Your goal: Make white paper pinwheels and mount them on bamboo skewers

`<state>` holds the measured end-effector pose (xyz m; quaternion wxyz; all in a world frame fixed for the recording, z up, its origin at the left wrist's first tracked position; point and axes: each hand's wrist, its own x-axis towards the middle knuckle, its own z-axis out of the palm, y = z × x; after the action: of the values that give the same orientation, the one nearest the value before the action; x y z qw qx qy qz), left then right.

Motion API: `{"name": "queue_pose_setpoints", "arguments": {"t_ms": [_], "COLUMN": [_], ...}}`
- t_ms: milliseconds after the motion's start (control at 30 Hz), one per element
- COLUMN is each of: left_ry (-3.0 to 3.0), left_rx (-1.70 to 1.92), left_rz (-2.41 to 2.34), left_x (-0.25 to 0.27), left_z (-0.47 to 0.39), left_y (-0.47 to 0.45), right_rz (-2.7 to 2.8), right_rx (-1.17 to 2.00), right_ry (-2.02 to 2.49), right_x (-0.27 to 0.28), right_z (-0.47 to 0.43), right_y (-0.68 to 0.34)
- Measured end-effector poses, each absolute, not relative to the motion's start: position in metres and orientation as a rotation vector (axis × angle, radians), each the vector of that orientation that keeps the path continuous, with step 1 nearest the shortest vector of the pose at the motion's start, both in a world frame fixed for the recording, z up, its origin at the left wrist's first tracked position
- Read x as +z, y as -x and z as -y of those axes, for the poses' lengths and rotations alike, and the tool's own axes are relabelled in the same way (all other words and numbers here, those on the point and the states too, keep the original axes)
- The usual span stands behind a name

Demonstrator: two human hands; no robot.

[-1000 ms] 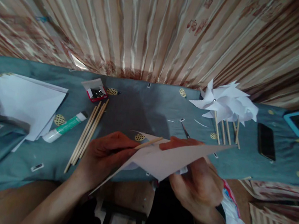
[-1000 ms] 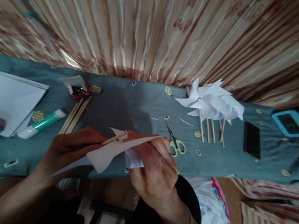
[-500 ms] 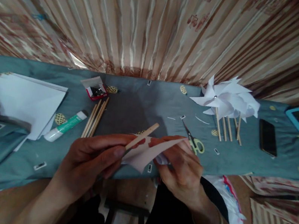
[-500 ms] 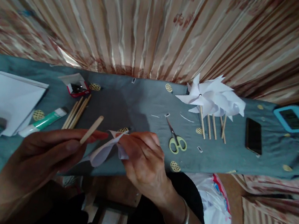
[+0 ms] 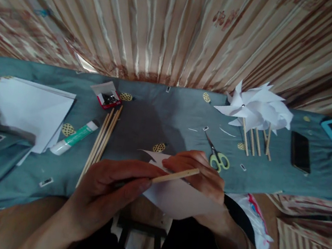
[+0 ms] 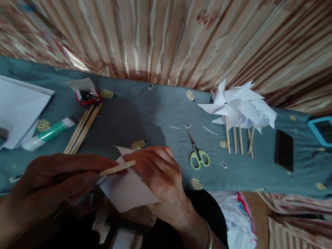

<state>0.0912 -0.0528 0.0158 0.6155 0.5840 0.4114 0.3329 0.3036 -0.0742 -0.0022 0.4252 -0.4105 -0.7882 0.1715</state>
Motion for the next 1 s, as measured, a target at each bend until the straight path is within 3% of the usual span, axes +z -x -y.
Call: {"name": "queue_pose_setpoints", "arguments": {"t_ms": [267, 567, 1000], "left_ry": [-1.531, -1.755, -1.638], "left_rx": [0.861, 0.9, 0.864], "left_rz": [-1.019, -1.15, -1.227], "left_x": [0.011, 0.004, -0.002], "left_z": [0.059, 0.049, 0.045], "left_y": [-0.091, -0.096, -0.1], "right_rz": [2.014, 2.023, 1.983], "right_rx": [0.349, 0.55, 0.675], "right_ry": [1.112, 1.299, 1.295], "right_x": [-0.008, -0.014, -0.02], "right_z": [0.073, 0.064, 0.06], "right_y": [-0.302, -0.296, -0.299]}}
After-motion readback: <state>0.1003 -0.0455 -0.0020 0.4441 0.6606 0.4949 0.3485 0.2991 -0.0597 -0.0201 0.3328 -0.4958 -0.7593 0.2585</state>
